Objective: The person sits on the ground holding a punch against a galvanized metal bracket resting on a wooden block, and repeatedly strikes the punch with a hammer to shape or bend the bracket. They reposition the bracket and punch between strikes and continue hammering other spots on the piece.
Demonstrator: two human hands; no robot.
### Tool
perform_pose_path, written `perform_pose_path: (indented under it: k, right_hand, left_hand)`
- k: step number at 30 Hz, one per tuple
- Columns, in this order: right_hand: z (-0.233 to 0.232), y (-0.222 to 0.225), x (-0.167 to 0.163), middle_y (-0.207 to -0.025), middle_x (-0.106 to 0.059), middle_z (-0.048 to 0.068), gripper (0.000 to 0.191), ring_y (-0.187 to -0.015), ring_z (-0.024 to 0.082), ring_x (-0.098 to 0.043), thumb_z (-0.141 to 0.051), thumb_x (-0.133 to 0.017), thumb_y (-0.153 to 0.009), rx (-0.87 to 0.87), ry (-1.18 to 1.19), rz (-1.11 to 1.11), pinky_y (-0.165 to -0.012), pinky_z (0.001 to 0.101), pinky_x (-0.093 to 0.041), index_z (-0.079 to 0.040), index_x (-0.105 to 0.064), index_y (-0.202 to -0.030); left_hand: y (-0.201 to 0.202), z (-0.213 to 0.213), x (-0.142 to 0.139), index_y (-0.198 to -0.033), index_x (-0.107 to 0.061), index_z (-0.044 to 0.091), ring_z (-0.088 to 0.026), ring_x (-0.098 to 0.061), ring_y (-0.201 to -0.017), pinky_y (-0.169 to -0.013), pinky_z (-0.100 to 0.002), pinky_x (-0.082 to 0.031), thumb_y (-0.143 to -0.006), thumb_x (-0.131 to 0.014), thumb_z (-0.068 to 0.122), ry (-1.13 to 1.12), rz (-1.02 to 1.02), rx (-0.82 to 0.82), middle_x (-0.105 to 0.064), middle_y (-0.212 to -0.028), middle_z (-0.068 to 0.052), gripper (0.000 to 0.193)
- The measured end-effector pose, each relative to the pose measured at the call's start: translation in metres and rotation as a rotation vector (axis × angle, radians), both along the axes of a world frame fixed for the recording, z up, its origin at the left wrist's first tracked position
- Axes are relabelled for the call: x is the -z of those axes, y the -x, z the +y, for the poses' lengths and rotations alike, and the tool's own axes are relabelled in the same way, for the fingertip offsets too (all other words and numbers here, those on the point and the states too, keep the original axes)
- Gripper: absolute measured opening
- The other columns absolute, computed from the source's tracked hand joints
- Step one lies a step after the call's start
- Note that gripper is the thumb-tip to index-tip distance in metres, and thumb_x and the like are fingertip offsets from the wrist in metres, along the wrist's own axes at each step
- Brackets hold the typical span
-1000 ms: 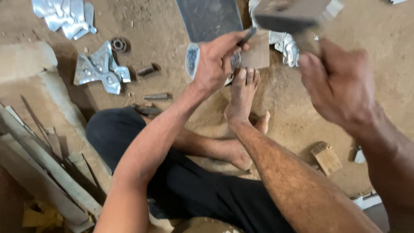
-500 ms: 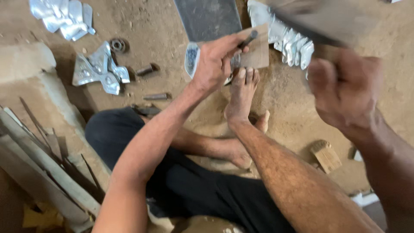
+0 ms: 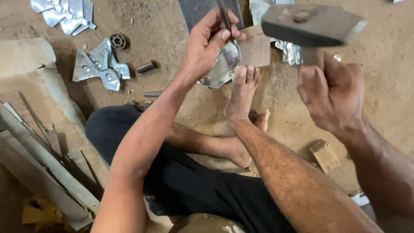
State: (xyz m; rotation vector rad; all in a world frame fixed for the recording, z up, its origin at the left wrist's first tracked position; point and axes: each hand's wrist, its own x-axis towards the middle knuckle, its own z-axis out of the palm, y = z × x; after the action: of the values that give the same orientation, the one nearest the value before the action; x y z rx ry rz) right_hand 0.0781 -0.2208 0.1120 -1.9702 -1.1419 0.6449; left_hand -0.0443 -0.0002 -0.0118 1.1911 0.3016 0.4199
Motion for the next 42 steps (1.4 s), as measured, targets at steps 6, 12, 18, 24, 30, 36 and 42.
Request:
perform_pose_path:
  k: [6, 12, 18, 24, 30, 36, 42]
  right_hand:
    - [-0.01, 0.005, -0.012, -0.054, -0.048, -0.001, 0.047, -0.046, 0.007, -0.045, -0.038, -0.046, -0.113, 0.007, -0.031, 0.068, -0.033, 0.0229, -0.035, -0.01, -0.053, -0.076]
    - [-0.01, -0.003, -0.012, -0.055, -0.052, 0.004, 0.041, -0.044, 0.007, -0.046, -0.033, -0.045, -0.11, 0.014, 0.059, 0.072, -0.033, 0.0253, -0.034, -0.006, -0.058, -0.082]
    - [0.002, 0.003, -0.035, -0.062, -0.051, 0.001, 0.049, -0.052, 0.004, -0.052, -0.048, -0.044, -0.107, 0.064, 0.099, 0.122, -0.044, 0.022, -0.042, -0.01, -0.057, -0.081]
    - [-0.007, 0.007, -0.029, -0.061, -0.051, 0.0, 0.054, -0.05, 0.005, -0.05, -0.057, -0.041, -0.108, 0.111, 0.169, 0.109, -0.043, 0.0268, -0.044, -0.011, -0.055, -0.082]
    - [0.002, 0.009, 0.003, -0.054, -0.049, 0.003, 0.048, -0.04, 0.01, -0.047, -0.043, -0.044, -0.11, 0.131, 0.064, 0.068, -0.035, 0.0331, -0.037, -0.006, -0.057, -0.082]
    - [-0.003, 0.006, 0.005, -0.048, -0.043, 0.003, 0.035, -0.035, 0.011, -0.039, -0.027, -0.046, -0.11, 0.085, 0.301, -0.048, -0.024, 0.0321, -0.03, -0.001, -0.064, -0.096]
    - [-0.058, 0.027, 0.077, -0.063, -0.049, 0.0, 0.025, -0.052, 0.01, -0.047, -0.025, -0.056, -0.106, 0.371, 0.055, 0.036, -0.042, 0.0295, -0.041, -0.008, -0.053, -0.089]
  left_hand:
    - [0.007, -0.002, 0.002, -0.122, -0.065, 0.0, -0.019, -0.075, -0.103, -0.099, -0.031, -0.063, -0.105, -0.052, -0.011, -0.386, -0.075, -0.02, -0.072, -0.109, -0.008, 0.025]
    - [0.007, -0.006, 0.005, -0.125, -0.063, 0.0, -0.018, -0.075, -0.103, -0.096, -0.031, -0.063, -0.103, -0.051, -0.014, -0.514, -0.096, -0.034, -0.072, -0.112, -0.011, 0.029]
    - [0.008, -0.003, 0.002, -0.121, -0.064, -0.001, -0.02, -0.077, -0.1, -0.092, -0.032, -0.062, -0.101, -0.054, -0.014, -0.503, -0.087, 0.007, -0.073, -0.104, -0.01, 0.026]
    - [0.009, -0.004, 0.005, -0.123, -0.064, -0.002, -0.021, -0.076, -0.1, -0.091, -0.032, -0.062, -0.099, -0.056, -0.013, -0.559, -0.095, 0.046, -0.074, -0.104, -0.011, 0.028]
    - [0.006, -0.003, -0.003, -0.125, -0.064, 0.0, -0.021, -0.077, -0.101, -0.094, -0.031, -0.063, -0.1, -0.052, -0.012, -0.556, -0.1, 0.024, -0.073, -0.106, -0.01, 0.029]
    - [0.007, -0.003, -0.012, -0.126, -0.063, -0.002, -0.019, -0.075, -0.101, -0.092, -0.031, -0.061, -0.103, -0.054, -0.009, -0.593, -0.087, 0.018, -0.072, -0.105, -0.01, 0.026]
    - [-0.007, 0.003, -0.019, -0.126, -0.06, -0.001, -0.02, -0.075, -0.105, -0.099, -0.034, -0.064, -0.106, -0.052, -0.011, 0.034, -0.07, -0.012, -0.072, -0.11, -0.011, 0.023]
